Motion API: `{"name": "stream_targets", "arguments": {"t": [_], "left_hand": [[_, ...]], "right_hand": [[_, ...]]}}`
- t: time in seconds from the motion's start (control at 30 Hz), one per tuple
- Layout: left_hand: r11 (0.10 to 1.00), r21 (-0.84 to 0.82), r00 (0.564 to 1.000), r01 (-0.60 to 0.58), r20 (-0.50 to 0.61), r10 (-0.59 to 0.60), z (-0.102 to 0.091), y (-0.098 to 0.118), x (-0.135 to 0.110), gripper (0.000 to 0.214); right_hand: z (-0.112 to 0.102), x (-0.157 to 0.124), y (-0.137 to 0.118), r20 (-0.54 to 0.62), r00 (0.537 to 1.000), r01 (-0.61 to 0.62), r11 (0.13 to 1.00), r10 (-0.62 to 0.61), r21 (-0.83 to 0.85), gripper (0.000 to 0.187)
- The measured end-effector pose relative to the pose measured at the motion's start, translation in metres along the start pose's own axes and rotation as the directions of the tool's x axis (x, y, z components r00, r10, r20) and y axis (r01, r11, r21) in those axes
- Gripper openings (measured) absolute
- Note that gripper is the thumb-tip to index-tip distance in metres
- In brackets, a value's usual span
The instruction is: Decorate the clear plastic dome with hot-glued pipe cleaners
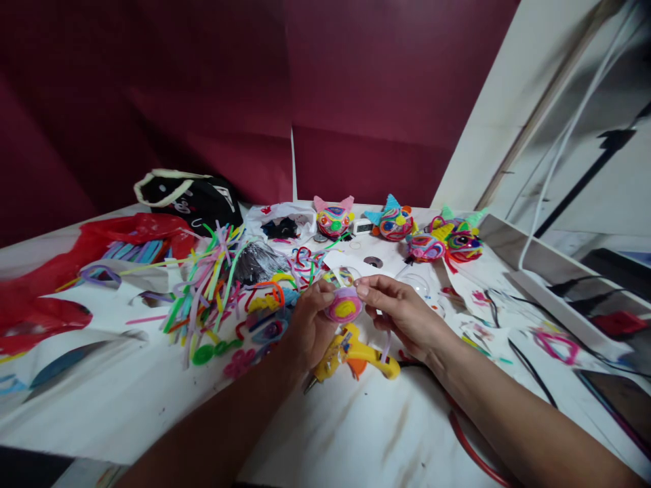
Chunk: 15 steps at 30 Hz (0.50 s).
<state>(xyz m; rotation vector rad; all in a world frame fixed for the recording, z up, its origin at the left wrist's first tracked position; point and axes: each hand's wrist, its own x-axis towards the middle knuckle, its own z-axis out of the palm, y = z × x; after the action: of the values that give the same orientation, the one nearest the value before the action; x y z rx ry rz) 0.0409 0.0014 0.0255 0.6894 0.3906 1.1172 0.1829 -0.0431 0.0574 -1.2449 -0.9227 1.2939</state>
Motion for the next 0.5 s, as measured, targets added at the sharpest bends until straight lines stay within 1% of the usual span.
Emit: {"name": "stream_targets", "arguments": {"t": [0.23, 0.37, 0.5], "left_hand": [[0.999, 0.017, 0.998, 0.03, 0.051, -0.031, 0.0002, -0.0013, 0.0012, 0.022], [0.999, 0.013, 0.997, 0.051, 0.051, -0.052, -0.0008, -0.0021, 0.0026, 0.022], [0.999, 0.009, 0.997, 0.042, 0.058, -0.043, -0.0017, -0.0038, 0.0042, 0.02]], "right_hand": [[-0.0035, 0.0021, 0.0012, 0.058, 0.998, -0.004, 1.0, 0.004, 0.01, 0.044], [-0.0065, 0.0047, 0.0032, 0.072, 0.997, -0.003, 1.0, 0.002, 0.007, 0.045], [-0.0069, 0.0051, 0.0036, 0.081, 0.997, 0.003, 1.0, -0.003, 0.006, 0.045]]}}
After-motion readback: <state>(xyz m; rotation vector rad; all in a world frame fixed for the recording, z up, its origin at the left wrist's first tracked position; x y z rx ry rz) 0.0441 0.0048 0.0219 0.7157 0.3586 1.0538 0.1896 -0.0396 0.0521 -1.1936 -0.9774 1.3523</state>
